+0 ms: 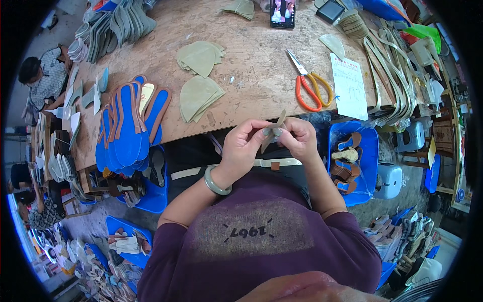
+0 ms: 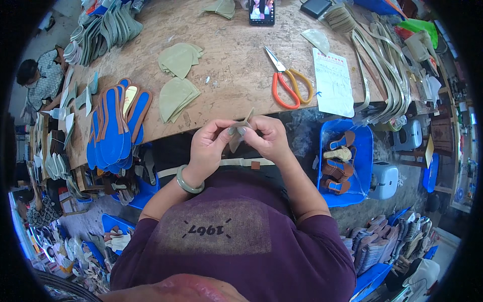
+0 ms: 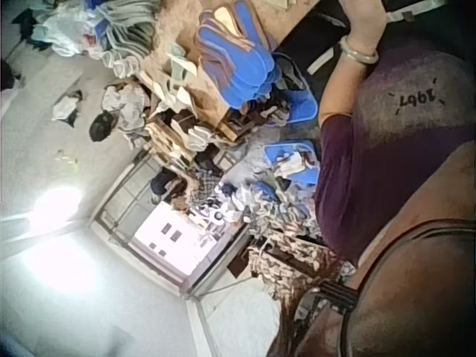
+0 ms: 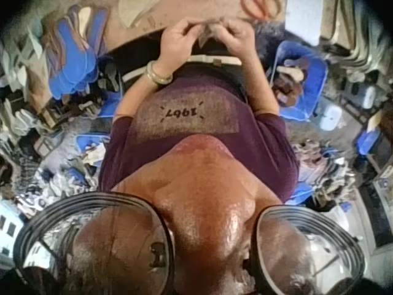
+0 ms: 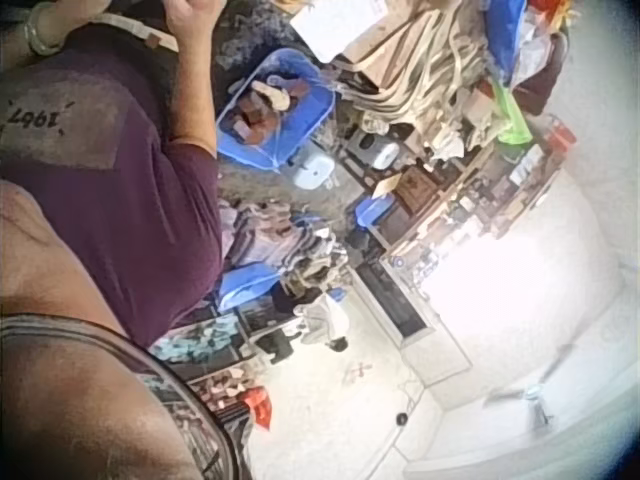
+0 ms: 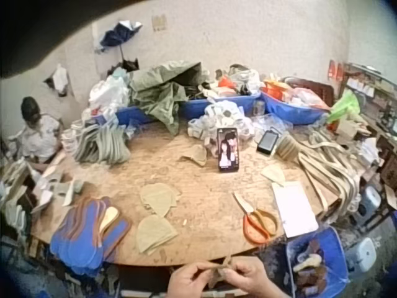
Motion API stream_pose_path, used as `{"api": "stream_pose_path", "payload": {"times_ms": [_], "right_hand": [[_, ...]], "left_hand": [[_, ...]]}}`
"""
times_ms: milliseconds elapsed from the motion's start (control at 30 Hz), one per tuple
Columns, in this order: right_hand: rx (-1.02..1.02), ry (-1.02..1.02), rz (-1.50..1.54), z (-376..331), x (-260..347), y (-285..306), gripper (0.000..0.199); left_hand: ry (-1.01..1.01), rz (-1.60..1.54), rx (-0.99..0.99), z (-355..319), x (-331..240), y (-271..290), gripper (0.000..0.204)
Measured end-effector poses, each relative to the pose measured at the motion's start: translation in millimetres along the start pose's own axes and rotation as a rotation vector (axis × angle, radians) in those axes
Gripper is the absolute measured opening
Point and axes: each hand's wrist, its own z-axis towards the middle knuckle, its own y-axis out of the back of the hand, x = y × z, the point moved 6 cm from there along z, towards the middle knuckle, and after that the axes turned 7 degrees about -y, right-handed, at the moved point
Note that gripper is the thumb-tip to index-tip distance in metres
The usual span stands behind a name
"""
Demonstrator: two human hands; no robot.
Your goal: The person folds small beige fabric pieces and places them on a workbench. They then pick up a blue and brown sandal sole, align a beige fabric piece on it, and use scissors to trim the excess material along the sole's edge.
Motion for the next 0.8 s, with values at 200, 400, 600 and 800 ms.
{"api": "stream_pose_path", "payload": {"times_ms": [200, 400, 600, 800], "right_hand": [[-0.142, 0.125, 0.221, 0.1, 1.6, -5.0, 0.021], [-0.151, 0.292, -0.290, 6.8, 36.2, -19.2, 0.024], [-0.043, 0.270, -0.233, 7.5, 40.1, -27.9, 0.025], [-0.063, 0.377, -0.234, -4.3, 51.5, -27.8, 0.025]], "left_hand": [[-0.080, -0.219, -0.054, 5.4, 0.1, 0.4, 0.021], [-0.105, 0.025, 0.063, 3.2, -17.6, -10.8, 0.027], [-0.011, -0.111, -0.099, 14.7, -4.1, 20.6, 0.038], [0.021, -0.393, -0.244, 27.5, -23.1, 46.7, 0.038]]}}
